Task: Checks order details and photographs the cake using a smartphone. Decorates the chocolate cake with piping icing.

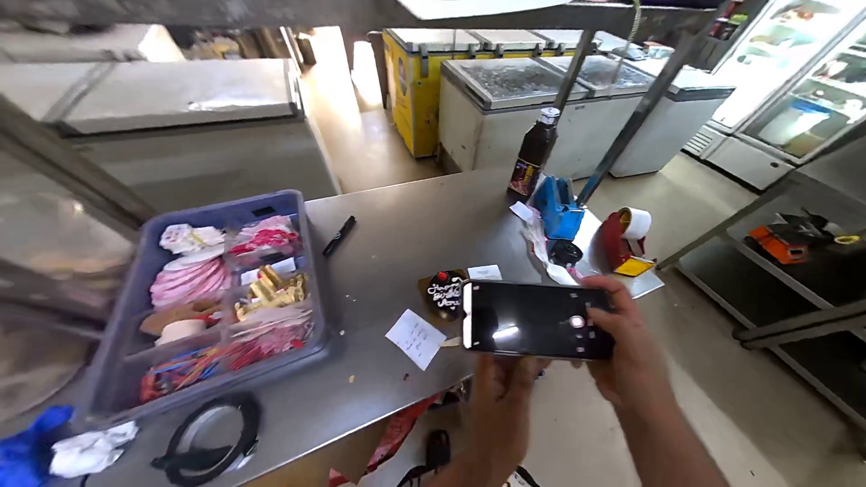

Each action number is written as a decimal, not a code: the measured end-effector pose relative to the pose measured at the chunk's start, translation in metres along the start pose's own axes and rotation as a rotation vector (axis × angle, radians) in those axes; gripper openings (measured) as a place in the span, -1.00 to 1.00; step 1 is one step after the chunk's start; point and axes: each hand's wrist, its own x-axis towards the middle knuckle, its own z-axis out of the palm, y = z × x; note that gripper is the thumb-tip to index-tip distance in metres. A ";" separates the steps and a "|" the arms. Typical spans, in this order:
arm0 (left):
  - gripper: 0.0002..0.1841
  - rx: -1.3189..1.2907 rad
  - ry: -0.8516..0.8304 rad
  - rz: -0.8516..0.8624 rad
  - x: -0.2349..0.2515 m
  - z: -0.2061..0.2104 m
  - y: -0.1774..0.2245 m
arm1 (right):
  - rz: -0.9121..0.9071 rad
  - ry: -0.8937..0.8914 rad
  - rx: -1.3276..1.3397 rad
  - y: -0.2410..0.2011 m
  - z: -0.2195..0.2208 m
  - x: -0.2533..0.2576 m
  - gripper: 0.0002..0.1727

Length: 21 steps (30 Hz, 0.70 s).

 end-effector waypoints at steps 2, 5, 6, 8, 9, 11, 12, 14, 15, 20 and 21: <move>-0.68 0.009 -0.030 0.009 0.004 0.013 0.004 | -0.005 0.028 0.019 -0.006 -0.008 0.004 -0.61; -0.71 -0.038 -0.054 0.036 0.006 0.025 0.007 | -0.020 0.033 0.064 -0.011 -0.016 0.006 -0.62; -0.71 -0.053 -0.057 0.041 0.005 0.025 0.007 | -0.020 0.030 0.071 -0.012 -0.017 0.006 -0.61; -0.74 -0.043 -0.047 0.049 0.005 0.024 0.008 | -0.017 0.023 0.074 -0.012 -0.015 0.007 -0.60; -0.76 -0.032 -0.041 0.056 0.005 0.021 0.009 | -0.010 0.023 0.064 -0.012 -0.012 0.007 -0.58; -0.79 -0.036 -0.009 0.070 0.003 0.016 0.009 | 0.006 0.028 0.050 -0.012 -0.004 0.006 -0.55; -0.78 -0.044 0.010 0.076 0.002 0.013 0.008 | 0.013 0.026 0.039 -0.012 -0.001 0.006 -0.53; -0.75 -0.063 0.050 0.083 0.001 0.007 0.006 | 0.037 0.019 0.023 -0.011 0.006 0.006 -0.46; -0.73 -0.068 0.074 0.091 0.000 0.005 0.006 | 0.052 0.010 0.022 -0.012 0.009 0.007 -0.46; -0.67 -0.127 0.156 0.092 -0.004 -0.002 0.012 | 0.095 -0.065 0.005 -0.012 0.019 0.009 -0.44; -0.68 -0.133 0.167 0.088 -0.005 -0.003 0.014 | 0.093 -0.083 0.007 -0.012 0.020 0.008 -0.44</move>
